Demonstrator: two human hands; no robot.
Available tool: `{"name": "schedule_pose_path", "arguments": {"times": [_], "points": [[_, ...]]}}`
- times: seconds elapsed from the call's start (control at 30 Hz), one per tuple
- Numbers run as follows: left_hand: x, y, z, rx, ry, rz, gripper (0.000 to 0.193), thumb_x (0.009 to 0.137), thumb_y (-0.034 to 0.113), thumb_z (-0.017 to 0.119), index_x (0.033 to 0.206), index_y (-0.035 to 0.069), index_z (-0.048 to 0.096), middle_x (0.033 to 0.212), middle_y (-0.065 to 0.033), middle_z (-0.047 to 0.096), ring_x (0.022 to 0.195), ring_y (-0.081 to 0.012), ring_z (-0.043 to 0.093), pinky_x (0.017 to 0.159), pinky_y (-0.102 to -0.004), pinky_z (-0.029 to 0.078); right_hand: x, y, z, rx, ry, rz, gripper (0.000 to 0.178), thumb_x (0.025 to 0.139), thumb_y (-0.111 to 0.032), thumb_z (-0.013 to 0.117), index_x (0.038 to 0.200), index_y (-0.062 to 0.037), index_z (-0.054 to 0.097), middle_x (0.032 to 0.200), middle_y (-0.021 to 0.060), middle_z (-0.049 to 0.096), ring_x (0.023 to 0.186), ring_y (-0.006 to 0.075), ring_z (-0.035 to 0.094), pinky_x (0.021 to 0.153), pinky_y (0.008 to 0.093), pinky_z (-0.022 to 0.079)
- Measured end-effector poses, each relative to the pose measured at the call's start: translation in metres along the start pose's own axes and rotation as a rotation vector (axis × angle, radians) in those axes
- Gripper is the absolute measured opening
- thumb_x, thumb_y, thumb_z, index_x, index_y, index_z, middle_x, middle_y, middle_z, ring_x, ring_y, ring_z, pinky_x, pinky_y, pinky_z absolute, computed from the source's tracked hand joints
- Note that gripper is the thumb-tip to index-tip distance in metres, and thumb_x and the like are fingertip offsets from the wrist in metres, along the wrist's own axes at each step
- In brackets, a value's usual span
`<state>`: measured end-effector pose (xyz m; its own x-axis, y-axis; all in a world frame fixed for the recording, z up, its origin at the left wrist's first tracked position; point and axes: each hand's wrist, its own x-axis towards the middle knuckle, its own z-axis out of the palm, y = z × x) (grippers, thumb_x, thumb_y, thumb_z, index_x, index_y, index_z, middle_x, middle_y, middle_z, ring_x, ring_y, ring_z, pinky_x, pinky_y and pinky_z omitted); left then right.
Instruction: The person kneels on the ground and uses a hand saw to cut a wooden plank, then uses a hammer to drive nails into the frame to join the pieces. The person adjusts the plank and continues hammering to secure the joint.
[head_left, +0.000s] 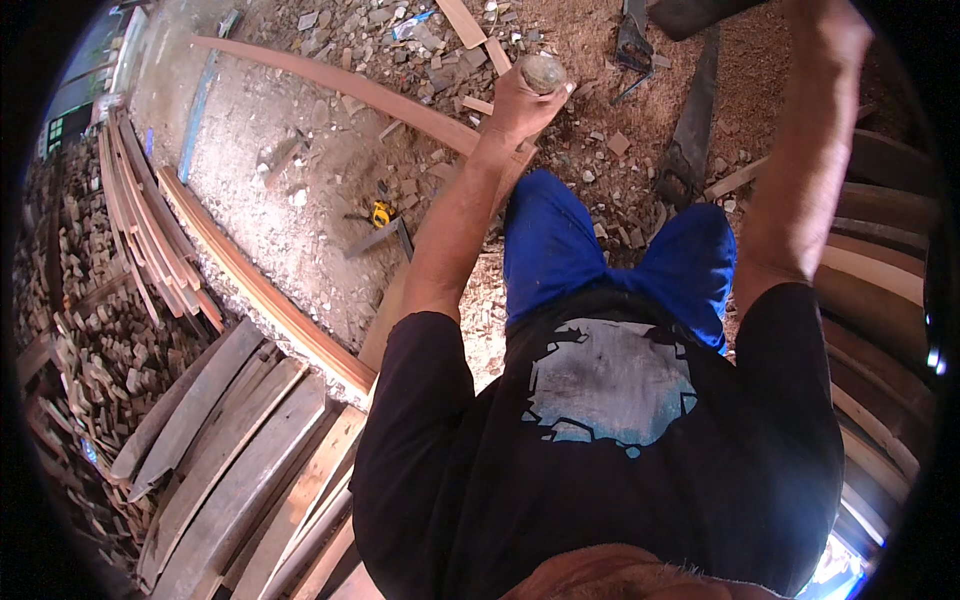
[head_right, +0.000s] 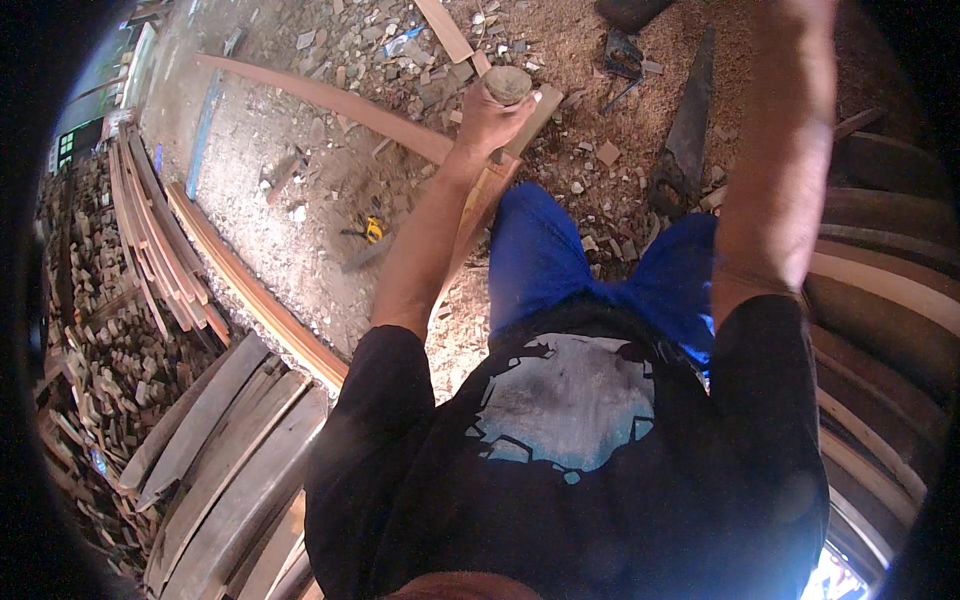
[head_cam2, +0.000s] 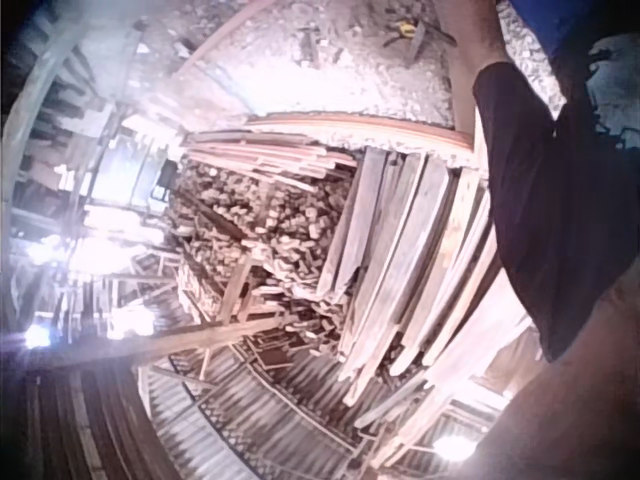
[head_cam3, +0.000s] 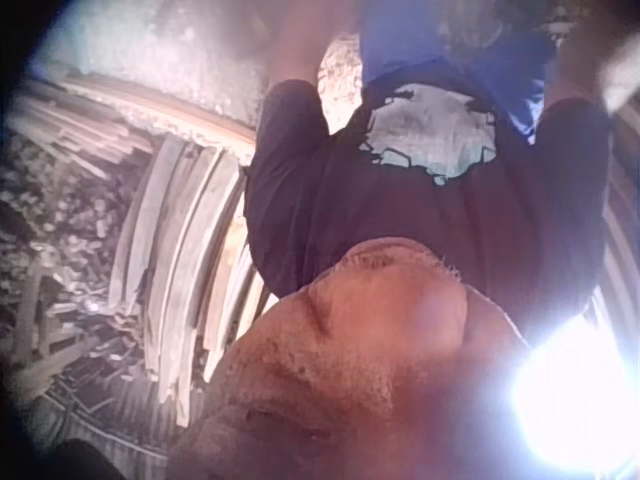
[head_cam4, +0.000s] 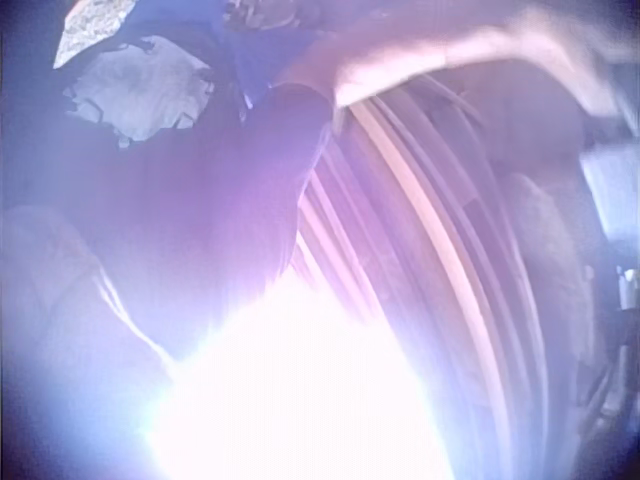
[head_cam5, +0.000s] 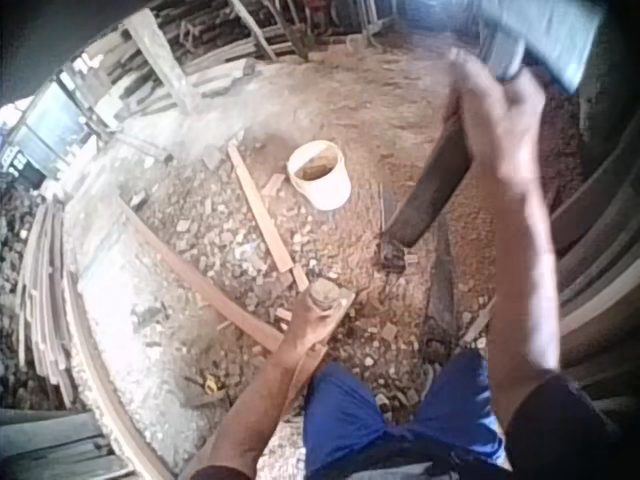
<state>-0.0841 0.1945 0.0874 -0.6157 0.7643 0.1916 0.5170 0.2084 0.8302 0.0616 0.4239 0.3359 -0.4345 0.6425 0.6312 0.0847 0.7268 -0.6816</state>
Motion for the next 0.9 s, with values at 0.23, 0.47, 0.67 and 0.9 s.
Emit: {"name": "schedule_pose_path", "arguments": {"times": [0.23,0.47,0.67,0.9], "points": [[-0.012,-0.001,-0.008,-0.055,-0.050,-0.127,0.032,0.085,0.020,0.085,0.109,0.003,0.072,0.096,-0.0086,0.078,0.087,-0.0178,0.075,0.079,-0.0363,0.060,-0.137,0.042,0.064,-0.252,-0.927,0.312,0.028,0.089,-0.021,0.075,0.097,0.0048,0.070,0.082,0.0255,0.072,0.083,0.0398,0.075,0.072,0.0524,0.057],[0.007,-0.016,0.014,-0.041,-0.079,-0.054,0.033,0.084,0.020,0.086,0.108,0.001,0.071,0.096,-0.0090,0.078,0.091,-0.0171,0.075,0.081,-0.0351,0.060,-0.038,0.009,0.014,-0.089,-0.475,0.328,0.014,0.095,-0.015,0.072,0.098,-0.0019,0.067,0.086,0.0029,0.068,0.070,0.0106,0.057,0.061,0.0296,0.048],[-0.004,-0.020,0.007,-0.097,-0.068,-0.109,0.036,0.084,0.022,0.086,0.109,0.000,0.071,0.098,-0.0085,0.078,0.093,-0.0163,0.074,0.083,-0.0367,0.061,-0.151,0.059,0.089,-0.325,-1.027,0.264,0.037,0.085,-0.025,0.074,0.104,0.0064,0.068,0.097,0.0299,0.072,0.097,0.0478,0.072,0.087,0.0538,0.058],[-0.006,-0.015,0.000,-0.369,0.013,-0.136,0.025,0.087,0.011,0.084,0.106,0.002,0.070,0.096,-0.0064,0.078,0.087,-0.0116,0.073,0.077,-0.0310,0.060,-0.143,0.024,0.046,0.049,-0.871,0.423,0.036,0.091,-0.022,0.076,0.113,0.0057,0.068,0.091,0.0227,0.073,0.085,0.0348,0.074,0.078,0.0474,0.058]]}}
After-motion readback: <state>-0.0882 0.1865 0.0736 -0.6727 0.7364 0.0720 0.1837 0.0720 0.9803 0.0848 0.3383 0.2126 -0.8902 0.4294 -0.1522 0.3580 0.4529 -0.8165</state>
